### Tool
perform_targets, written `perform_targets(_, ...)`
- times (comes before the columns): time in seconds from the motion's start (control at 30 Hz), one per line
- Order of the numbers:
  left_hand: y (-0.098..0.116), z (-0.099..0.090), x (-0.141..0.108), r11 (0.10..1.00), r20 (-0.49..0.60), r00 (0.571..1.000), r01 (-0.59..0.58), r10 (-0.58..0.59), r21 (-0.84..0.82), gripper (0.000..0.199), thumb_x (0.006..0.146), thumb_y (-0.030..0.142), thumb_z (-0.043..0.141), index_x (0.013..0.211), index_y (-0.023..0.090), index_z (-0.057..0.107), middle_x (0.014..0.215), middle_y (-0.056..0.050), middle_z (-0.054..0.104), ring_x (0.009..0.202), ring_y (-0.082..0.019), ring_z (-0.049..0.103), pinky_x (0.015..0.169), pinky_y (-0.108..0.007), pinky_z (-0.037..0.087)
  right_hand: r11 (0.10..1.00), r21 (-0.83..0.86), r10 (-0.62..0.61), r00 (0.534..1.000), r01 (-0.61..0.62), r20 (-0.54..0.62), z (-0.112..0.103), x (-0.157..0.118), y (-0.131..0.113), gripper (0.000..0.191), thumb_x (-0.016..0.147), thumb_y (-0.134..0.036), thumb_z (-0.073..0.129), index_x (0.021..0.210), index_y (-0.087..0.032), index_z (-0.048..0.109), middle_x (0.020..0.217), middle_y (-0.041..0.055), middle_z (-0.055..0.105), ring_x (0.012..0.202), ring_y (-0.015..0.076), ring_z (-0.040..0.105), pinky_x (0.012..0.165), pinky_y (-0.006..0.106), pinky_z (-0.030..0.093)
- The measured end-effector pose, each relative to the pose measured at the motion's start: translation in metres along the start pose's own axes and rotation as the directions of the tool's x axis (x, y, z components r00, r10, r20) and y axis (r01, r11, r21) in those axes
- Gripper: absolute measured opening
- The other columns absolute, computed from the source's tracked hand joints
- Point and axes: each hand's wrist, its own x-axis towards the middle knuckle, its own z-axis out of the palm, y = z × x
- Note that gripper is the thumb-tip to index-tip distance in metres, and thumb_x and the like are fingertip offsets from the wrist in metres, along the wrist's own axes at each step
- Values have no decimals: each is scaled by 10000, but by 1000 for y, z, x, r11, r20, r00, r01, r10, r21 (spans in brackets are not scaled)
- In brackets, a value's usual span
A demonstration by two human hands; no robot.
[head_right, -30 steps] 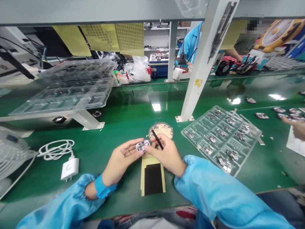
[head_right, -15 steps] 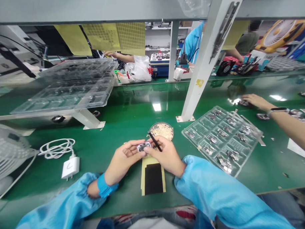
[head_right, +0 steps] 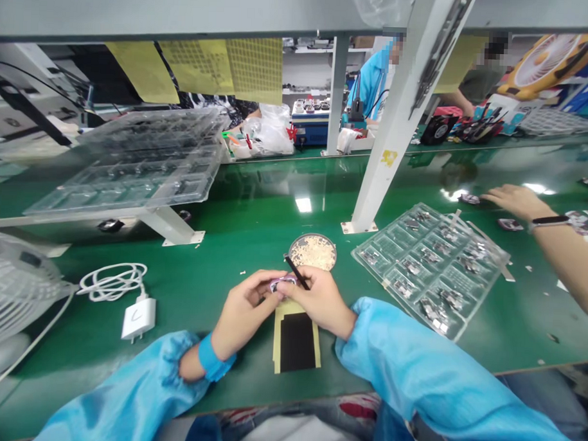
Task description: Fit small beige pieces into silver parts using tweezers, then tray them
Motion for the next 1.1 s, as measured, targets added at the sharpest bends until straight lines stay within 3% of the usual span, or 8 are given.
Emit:
perform_targets(0.13,3,3,-3,982,10,1000,6,-8,188,307,914,252,612,1211,228,686,1179,-69,722,1004,-211,679,869,-312,544,1000,-28,6,1000,-7,-25,2,1,-1,372,721,-477,804,847,-150,679,826,48,722,764,186,663,725,313,528)
perform_targets(0.43,3,6,-2,995,-65,998,31,-25,91,273,907,264,618,1149,172,705,1134,-80,746,973,-216,704,815,-299,566,994,-71,-93,994,89,-64,9,4,9,364,785,-504,744,846,-155,659,780,34,689,726,176,637,685,294,519)
perform_targets(0.5,3,4,0,991,-47,999,1,6,133,275,913,262,608,1158,181,703,1110,-70,752,976,-214,701,824,-307,561,977,-178,-125,991,115,-41,2,7,7,333,792,-479,748,838,-156,681,773,33,683,715,173,622,662,288,502)
perform_targets(0.6,1,-1,2,950,16,996,-92,91,300,272,918,232,593,1165,222,706,1145,-48,741,1037,-214,674,915,-338,519,878,-414,-275,961,238,-29,-12,11,-1,252,794,-404,771,788,-165,693,770,32,656,694,160,578,624,276,461)
perform_targets(0.7,-2,-5,2,876,47,989,-146,140,459,264,891,185,604,1124,242,714,1122,-37,744,1024,-219,665,947,-365,487,782,-485,-421,905,393,54,-22,12,-9,155,874,-334,703,841,-182,707,813,39,656,740,165,590,663,288,472)
perform_targets(0.87,-4,-2,0,871,64,993,-121,103,476,246,855,156,597,1056,225,720,1007,-29,760,891,-193,680,827,-303,509,705,-457,-463,840,542,283,-26,8,-8,99,875,-283,717,866,-184,713,815,43,639,785,176,611,709,307,497)
perform_targets(1.1,-5,1,0,869,51,995,-99,85,485,263,813,165,600,1034,220,730,889,2,758,769,-158,669,772,-255,506,636,-519,-482,819,572,311,-30,7,6,56,884,-255,705,921,-212,702,858,45,665,788,185,638,701,305,511)
